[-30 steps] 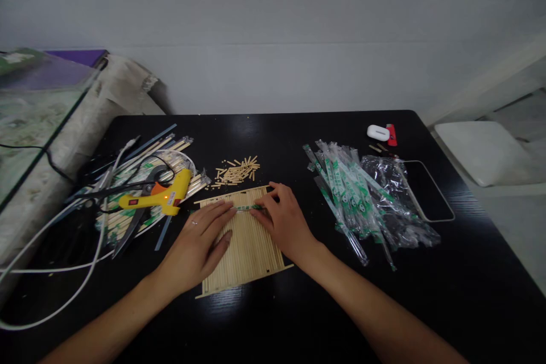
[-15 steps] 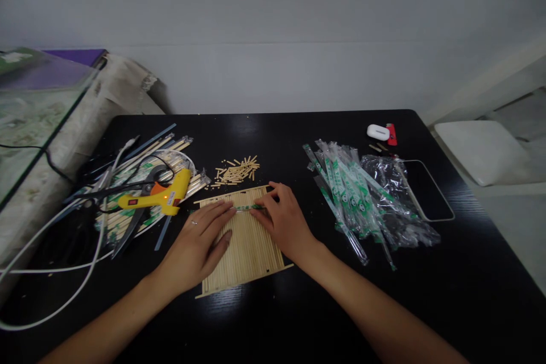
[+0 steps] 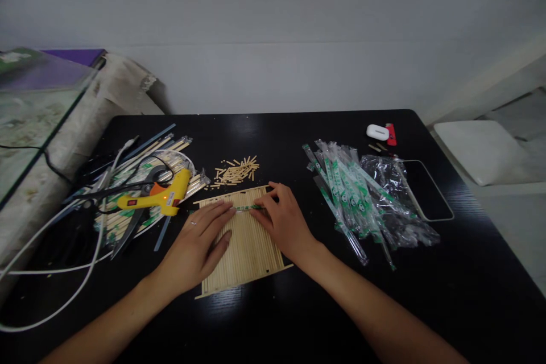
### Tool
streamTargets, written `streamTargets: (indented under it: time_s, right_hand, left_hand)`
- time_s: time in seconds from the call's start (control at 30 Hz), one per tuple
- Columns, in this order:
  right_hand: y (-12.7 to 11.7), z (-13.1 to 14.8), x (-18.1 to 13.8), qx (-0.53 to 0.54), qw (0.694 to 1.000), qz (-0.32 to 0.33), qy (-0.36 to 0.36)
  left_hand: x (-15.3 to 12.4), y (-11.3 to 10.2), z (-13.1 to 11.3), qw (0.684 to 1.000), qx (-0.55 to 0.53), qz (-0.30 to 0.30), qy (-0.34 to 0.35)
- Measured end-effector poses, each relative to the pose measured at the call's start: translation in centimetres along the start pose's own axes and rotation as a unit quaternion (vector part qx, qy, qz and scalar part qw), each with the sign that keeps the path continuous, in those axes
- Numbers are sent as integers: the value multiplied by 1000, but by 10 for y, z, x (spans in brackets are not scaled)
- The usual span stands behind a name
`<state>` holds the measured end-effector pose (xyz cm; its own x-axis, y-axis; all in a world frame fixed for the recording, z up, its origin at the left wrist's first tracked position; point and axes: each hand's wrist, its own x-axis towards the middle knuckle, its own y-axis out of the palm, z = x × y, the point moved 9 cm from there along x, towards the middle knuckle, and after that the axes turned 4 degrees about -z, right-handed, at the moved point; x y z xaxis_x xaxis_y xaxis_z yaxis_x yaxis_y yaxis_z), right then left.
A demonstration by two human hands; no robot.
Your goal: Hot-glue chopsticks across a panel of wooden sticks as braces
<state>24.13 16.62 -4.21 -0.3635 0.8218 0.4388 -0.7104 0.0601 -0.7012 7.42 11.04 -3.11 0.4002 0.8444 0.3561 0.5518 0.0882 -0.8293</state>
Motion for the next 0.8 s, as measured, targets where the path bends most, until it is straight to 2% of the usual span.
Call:
streamTargets:
  time_s: [0.8]
  right_hand:
    - [-2, 1, 0, 5, 1000, 1, 5]
  left_hand:
    - [1, -1, -2, 1000, 3, 0, 1]
